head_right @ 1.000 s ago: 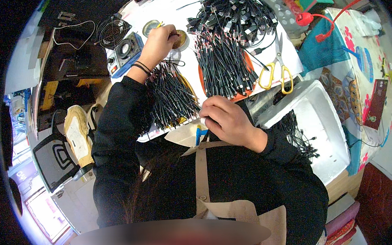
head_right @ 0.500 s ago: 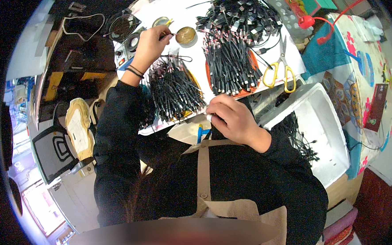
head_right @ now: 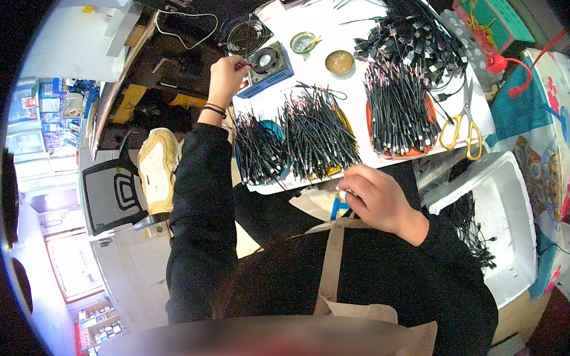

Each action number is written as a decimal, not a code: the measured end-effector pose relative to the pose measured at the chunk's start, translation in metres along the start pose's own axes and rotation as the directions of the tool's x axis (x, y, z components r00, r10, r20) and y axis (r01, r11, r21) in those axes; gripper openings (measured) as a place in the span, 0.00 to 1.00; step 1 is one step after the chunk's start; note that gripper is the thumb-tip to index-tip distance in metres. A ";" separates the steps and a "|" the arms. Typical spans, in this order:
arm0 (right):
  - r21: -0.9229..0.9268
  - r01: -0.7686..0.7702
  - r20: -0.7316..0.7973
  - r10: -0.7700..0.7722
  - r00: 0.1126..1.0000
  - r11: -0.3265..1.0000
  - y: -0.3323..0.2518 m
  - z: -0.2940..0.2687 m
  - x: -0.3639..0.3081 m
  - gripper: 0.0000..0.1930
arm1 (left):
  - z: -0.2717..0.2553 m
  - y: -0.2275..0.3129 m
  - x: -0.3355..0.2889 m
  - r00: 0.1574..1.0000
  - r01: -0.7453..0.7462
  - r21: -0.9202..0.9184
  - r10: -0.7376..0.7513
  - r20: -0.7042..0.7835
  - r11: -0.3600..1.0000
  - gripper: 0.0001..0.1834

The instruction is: The person repeatedly picks small black wire assemblies from trays on the table, strips the wire ends, and secures them with a small white connector or tape. They place the finished units into a white bin and continue the cycle.

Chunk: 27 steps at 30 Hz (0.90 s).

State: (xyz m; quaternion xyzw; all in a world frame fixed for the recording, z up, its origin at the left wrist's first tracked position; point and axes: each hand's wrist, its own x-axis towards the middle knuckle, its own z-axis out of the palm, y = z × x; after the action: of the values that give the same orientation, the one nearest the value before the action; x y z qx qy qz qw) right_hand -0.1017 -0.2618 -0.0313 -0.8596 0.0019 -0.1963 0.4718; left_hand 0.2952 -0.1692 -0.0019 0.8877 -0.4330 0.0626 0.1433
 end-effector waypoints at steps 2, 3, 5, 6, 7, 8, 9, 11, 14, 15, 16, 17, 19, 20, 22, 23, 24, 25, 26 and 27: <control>-0.004 0.010 -0.020 -0.010 1.000 1.000 0.001 0.000 0.000 0.08 | 0.005 0.001 0.005 1.000 -0.006 -0.061 0.007 0.008 0.998 0.06; -0.009 0.012 -0.025 -0.012 1.000 1.000 0.001 0.000 0.000 0.08 | 0.007 0.001 0.007 0.999 -0.004 -0.064 0.007 0.045 0.998 0.06; -0.015 0.013 -0.037 -0.013 0.999 1.000 0.002 -0.001 0.000 0.08 | 0.009 0.002 0.010 0.997 -0.042 -0.042 0.045 0.070 0.998 0.06; -0.012 0.009 -0.037 -0.009 0.999 1.000 0.003 -0.002 -0.001 0.09 | 0.010 0.003 0.012 0.996 -0.022 -0.040 0.025 0.086 0.999 0.06; -0.002 0.008 -0.041 -0.008 0.999 1.000 0.004 -0.002 -0.001 0.09 | 0.011 0.004 0.013 0.995 -0.012 -0.036 0.016 0.095 0.999 0.06; 0.003 -0.016 -0.020 0.016 1.000 1.000 0.004 -0.003 -0.002 0.09 | 0.011 0.004 0.015 0.995 -0.025 -0.025 0.027 0.093 0.999 0.06; 0.002 -0.020 -0.021 0.020 1.000 1.000 0.003 -0.003 -0.002 0.09 | 0.012 0.004 0.016 0.995 -0.040 -0.012 0.041 0.092 0.999 0.06; 0.014 -0.030 -0.015 0.031 0.999 0.999 0.004 -0.003 -0.002 0.09 | 0.011 0.004 0.019 0.993 -0.066 0.025 0.063 0.101 0.998 0.06; -0.004 -0.017 -0.023 0.017 1.000 1.000 0.005 -0.003 -0.002 0.09 | 0.011 0.005 0.025 0.987 -0.090 0.089 0.077 0.143 0.992 0.06; -0.004 -0.011 -0.028 0.011 1.000 1.000 0.005 -0.003 -0.002 0.09 | 0.011 0.006 0.027 0.984 -0.112 0.100 0.097 0.149 0.989 0.05; -0.001 -0.009 -0.031 0.009 0.999 1.000 0.005 -0.002 -0.002 0.09 | 0.011 0.006 0.028 0.981 -0.134 0.112 0.116 0.154 0.985 0.05; 0.001 -0.007 -0.033 0.007 0.999 1.000 0.005 -0.002 -0.002 0.09 | 0.011 0.006 0.030 0.978 -0.158 0.125 0.137 0.157 0.980 0.04; -0.008 -0.015 -0.031 0.015 0.999 1.000 0.004 -0.003 -0.002 0.09 | 0.012 0.008 0.033 0.975 -0.165 0.142 0.141 0.170 0.976 0.04; -0.008 -0.026 -0.026 0.026 0.999 1.000 0.003 -0.004 -0.003 0.09 | 0.012 0.008 0.035 0.974 -0.166 0.146 0.139 0.181 0.975 0.05; -0.023 -0.019 -0.042 0.018 0.999 1.000 0.001 -0.005 -0.004 0.09 | 0.013 0.009 0.037 0.972 -0.160 0.157 0.128 0.195 0.975 0.05; -0.024 -0.027 -0.044 0.026 0.999 0.999 0.001 -0.005 -0.004 0.09 | 0.015 0.010 0.037 0.973 -0.153 0.164 0.120 0.197 0.974 0.05; -0.028 -0.016 -0.056 0.015 0.998 0.999 0.000 -0.005 -0.004 0.09 | 0.015 0.011 0.038 0.973 -0.149 0.173 0.113 0.200 0.974 0.05; -0.028 -0.013 -0.065 0.011 0.998 1.000 0.000 -0.006 -0.004 0.09 | 0.016 0.012 0.039 0.973 -0.145 0.194 0.104 0.207 0.970 0.05; -0.028 -0.011 -0.075 0.009 0.997 1.000 -0.001 -0.006 -0.005 0.08 | 0.016 0.014 0.039 0.972 -0.142 0.214 0.096 0.215 0.967 0.06; -0.023 -0.010 -0.079 0.008 0.997 1.000 -0.002 -0.006 -0.005 0.08 | 0.017 0.015 0.039 0.971 -0.142 0.235 0.089 0.222 0.962 0.06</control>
State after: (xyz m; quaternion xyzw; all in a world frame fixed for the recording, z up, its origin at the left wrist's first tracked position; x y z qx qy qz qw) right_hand -0.1090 -0.2644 -0.0285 -0.8565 0.0267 -0.2280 0.4623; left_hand 0.3070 -0.2127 -0.0059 0.8734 -0.4857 0.0310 -0.0197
